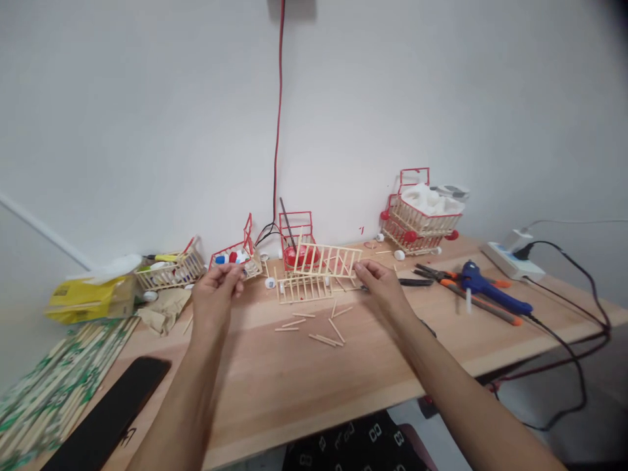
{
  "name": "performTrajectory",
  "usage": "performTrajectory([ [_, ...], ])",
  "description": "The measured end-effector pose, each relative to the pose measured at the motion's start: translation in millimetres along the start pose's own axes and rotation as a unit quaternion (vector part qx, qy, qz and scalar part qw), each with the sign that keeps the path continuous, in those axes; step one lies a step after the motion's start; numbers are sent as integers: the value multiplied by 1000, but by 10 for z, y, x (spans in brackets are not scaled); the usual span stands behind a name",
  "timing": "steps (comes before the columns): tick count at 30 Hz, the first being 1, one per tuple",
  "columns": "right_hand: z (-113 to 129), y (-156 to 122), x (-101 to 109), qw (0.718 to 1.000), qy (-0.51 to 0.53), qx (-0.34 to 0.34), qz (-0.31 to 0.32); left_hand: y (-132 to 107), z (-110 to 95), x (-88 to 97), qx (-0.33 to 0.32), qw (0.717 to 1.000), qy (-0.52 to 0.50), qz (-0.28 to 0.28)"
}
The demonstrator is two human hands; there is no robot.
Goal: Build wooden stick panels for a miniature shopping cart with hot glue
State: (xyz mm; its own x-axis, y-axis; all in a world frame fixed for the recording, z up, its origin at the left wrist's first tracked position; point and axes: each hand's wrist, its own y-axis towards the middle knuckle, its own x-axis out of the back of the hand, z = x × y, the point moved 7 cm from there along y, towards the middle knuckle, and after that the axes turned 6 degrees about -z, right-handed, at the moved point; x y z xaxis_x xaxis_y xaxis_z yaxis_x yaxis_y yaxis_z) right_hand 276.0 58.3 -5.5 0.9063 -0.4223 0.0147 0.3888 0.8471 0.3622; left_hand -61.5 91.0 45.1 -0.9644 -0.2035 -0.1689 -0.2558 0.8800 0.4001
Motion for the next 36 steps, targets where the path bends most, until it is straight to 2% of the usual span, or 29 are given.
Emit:
performTrajectory([
  [3,-6,20,48,1000,0,0,-15,22,-98,92,-7,997,-64,-36],
  [6,3,32,81,1000,-1,3,-28,5,-175,117,-9,994,-101,-46],
  [11,35,42,109,999,9,7,-51,-80,-238,25,29,994,-106,-21],
  [15,50,53,106,998,22,8,-50,-234,-298,-56,52,996,-72,-5],
  [17,49,54,98,999,30,7,-44,-357,-264,-91,68,996,-51,19],
  [19,49,48,77,999,38,6,-33,-495,-166,-130,85,994,-17,67],
  [21,54,33,40,999,44,6,-17,-606,-34,-145,91,988,53,110],
  [23,71,6,-19,999,50,6,10,-647,82,-129,99,983,100,115],
  [25,93,-31,-99,997,64,2,49,-630,149,-142,123,984,82,99],
  [27,112,-76,-183,992,78,-6,94,-593,167,-228,160,983,21,92],
  [30,121,-131,-263,987,85,-20,138,-576,141,-479,213,966,-77,124],
  [33,98,-160,-297,983,88,-38,157,-624,128,-704,246,946,-152,144],
  [36,73,-174,-313,979,101,-58,169,-718,148,-853,255,937,-184,154],
])
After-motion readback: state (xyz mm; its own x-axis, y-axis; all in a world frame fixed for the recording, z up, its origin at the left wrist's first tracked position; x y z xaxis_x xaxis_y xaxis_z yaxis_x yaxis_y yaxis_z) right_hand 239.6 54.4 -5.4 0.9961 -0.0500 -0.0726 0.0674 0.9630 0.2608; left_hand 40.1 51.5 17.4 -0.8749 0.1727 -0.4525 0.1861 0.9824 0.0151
